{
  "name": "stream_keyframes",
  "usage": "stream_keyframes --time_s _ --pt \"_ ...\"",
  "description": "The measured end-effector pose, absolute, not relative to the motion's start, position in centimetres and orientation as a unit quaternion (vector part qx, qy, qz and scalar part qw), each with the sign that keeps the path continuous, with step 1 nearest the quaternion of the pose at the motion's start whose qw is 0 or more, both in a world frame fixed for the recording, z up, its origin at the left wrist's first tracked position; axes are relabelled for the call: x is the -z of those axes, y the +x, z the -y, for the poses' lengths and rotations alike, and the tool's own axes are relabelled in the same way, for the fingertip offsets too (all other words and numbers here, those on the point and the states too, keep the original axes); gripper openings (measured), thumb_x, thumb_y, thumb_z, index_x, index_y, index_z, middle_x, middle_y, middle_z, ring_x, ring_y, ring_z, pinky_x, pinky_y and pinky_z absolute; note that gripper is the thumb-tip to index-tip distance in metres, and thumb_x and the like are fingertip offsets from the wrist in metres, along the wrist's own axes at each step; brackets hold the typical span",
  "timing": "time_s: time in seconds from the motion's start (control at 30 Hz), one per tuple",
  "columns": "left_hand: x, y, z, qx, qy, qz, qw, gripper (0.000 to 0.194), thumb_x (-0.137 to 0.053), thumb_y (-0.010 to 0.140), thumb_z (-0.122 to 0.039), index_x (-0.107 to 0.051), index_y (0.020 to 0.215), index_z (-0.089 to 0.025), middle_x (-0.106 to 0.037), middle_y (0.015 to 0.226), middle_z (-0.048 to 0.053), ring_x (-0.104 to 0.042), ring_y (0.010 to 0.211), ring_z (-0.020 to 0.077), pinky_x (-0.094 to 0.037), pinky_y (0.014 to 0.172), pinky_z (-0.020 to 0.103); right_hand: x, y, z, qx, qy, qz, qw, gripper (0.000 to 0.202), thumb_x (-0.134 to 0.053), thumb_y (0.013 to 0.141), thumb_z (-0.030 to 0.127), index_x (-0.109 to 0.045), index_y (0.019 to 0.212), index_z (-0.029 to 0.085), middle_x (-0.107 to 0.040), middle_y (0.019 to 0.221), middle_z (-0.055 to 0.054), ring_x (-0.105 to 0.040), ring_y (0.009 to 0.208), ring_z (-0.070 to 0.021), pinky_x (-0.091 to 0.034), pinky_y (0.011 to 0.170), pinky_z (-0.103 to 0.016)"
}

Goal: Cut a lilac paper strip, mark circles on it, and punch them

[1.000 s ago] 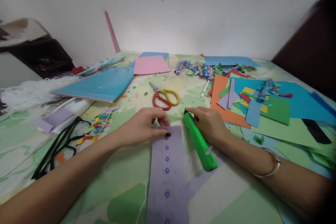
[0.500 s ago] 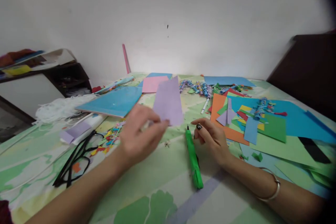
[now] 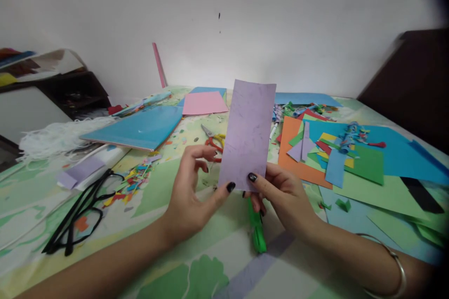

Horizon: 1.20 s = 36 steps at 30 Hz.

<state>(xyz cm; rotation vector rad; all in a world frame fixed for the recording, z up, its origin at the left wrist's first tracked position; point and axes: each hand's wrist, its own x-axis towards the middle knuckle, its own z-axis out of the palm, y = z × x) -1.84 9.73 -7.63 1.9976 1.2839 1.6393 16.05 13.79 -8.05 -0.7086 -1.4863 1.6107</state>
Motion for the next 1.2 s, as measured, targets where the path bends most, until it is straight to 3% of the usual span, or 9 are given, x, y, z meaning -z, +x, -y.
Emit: stream_keyframes --time_s 0.1,0.2,0.37,0.63,0.83,1.2 --pt "7.3 -1.5 -10.0 -0.513 0.620 -0.426 0.413 0.018 -0.060 0.082 -0.028 -0.057 0.096 -0.017 -0.064 0.089 0.006 -0.061 0.079 0.0170 -0.050 0.073 0.033 8.2 16.0 -13.7 -0.641 -0.269 0.589 0.413 0.019 -0.059 0.084 0.034 -0.057 0.078 0.016 -0.056 0.056 0.004 -0.051 0.042 -0.0059 -0.042 0.040 -0.018" --pt "7.4 -1.4 -10.1 -0.472 0.576 -0.406 0.529 0.015 -0.061 0.082 -0.028 -0.062 0.089 -0.015 -0.067 0.082 0.005 -0.061 0.075 0.0161 -0.049 0.072 0.032 8.4 16.0 -13.7 -0.647 -0.264 0.588 0.407 0.018 -0.058 0.085 0.034 -0.056 0.080 0.016 -0.056 0.057 0.004 -0.051 0.041 -0.0058 -0.042 0.038 -0.017" --pt "8.0 -1.6 -10.1 -0.464 0.539 -0.397 0.581 0.015 -0.063 0.080 -0.029 -0.064 0.085 -0.015 -0.064 0.077 0.002 -0.055 0.070 0.0129 -0.041 0.062 0.025 8.5 16.0 -13.6 -0.661 -0.255 0.593 0.382 0.019 -0.055 0.087 0.035 -0.054 0.082 0.017 -0.057 0.058 0.003 -0.050 0.038 -0.0053 -0.038 0.035 -0.016" --pt "8.2 -1.8 -10.4 -0.420 0.532 -0.383 0.628 0.013 -0.061 0.082 -0.027 -0.064 0.080 -0.015 -0.063 0.076 0.002 -0.053 0.071 0.0126 -0.038 0.065 0.025 8.3 16.1 -13.5 -0.664 -0.264 0.603 0.354 0.022 -0.055 0.087 0.035 -0.052 0.076 0.016 -0.057 0.058 0.003 -0.047 0.038 -0.0036 -0.033 0.034 -0.015" --pt "8.3 -1.7 -10.3 -0.407 0.537 -0.369 0.640 0.015 -0.058 0.084 -0.029 -0.063 0.078 -0.016 -0.063 0.078 0.003 -0.055 0.074 0.0146 -0.042 0.072 0.029 8.0 16.0 -13.5 -0.668 -0.273 0.600 0.345 0.023 -0.057 0.085 0.035 -0.051 0.074 0.016 -0.058 0.057 0.002 -0.047 0.038 -0.0040 -0.032 0.034 -0.015" --pt "8.1 -1.9 -10.3 -0.433 0.516 -0.363 0.644 0.016 -0.062 0.081 -0.023 -0.066 0.092 -0.012 -0.070 0.091 0.007 -0.062 0.087 0.0180 -0.046 0.080 0.030 8.0 16.1 -13.0 -0.673 -0.270 0.598 0.341 0.020 -0.055 0.088 0.032 -0.052 0.078 0.016 -0.058 0.058 0.003 -0.048 0.038 -0.0030 -0.033 0.034 -0.013"
